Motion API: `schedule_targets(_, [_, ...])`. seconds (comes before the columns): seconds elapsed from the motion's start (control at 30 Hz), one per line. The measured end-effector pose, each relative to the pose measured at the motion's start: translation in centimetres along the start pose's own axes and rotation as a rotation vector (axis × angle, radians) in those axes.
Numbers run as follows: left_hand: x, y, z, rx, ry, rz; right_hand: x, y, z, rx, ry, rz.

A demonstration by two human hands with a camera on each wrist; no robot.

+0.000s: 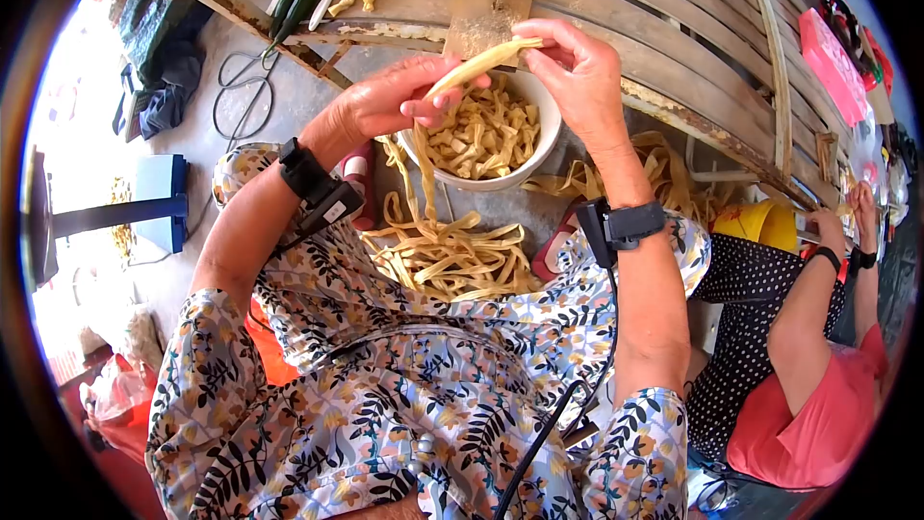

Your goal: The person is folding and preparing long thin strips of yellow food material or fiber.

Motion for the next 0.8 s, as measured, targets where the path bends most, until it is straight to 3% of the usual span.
schedule_targets(0.1, [-0.3, -0.5, 0.5, 0.024, 0.021, 0.156, -0.2, 0.3, -0.1, -0.051, -0.13, -0.05])
schedule_targets(0.2, [1.4, -1.2, 0.5, 0.16, 0.18, 0.412, 0.7, 0.5, 0.0, -0.039, -0.08, 0.01])
schedule_targets(0.33, [3.8, -1.9, -0.4, 0.359, 0.462, 0.865, -0.2, -0.4, 0.2, -0.042, 0.03, -0.04])
schedule_targets(0.43, [3.5, -0.3, -0.7, 0.443, 0.498, 1.167, 0.4, -0.7, 0.4, -0.026, 0.067, -0.089])
schedule_targets(0.47, [3.8, 1.1, -1.0, 0.427, 0.743, 1.441, 1.2, 0.0, 0.3, -0.055, 0.095, -0.132])
schedule_targets(0.57, [2.7, 2.5, -0.5, 0.409, 0.867, 1.679, 4.3, 1.9, -0.8, -0.144, 0.318, -0.181])
schedule_targets(0.63, [2.3, 3.5, -0.5, 0.383, 0.803, 1.699, 6.4, 2.5, -2.4, -0.172, 0.575, -0.12])
schedule_targets(0.7, [2.0, 4.0, -0.6, 0.357, 0.779, 1.729, 7.2, 2.2, -2.8, -0.244, 0.578, -0.234])
schedule_targets(0.77, [2.0, 3.8, -0.8, 0.318, 0.803, 1.566, 8.5, 1.7, -2.9, -0.281, 0.549, -0.307])
schedule_targets(0.8, [2.0, 3.7, -0.9, 0.298, 0.813, 1.482, 7.5, 1.2, -3.0, -0.212, 0.577, -0.301])
Point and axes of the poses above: each hand's wrist, its own z-axis towards the middle knuckle, its own y-axis out of the palm, x = y × z, the point moved 9 cm from there along z, towards the middle knuckle, and after that the axes turned 5 degrees about -z, right-handed, at the moved point
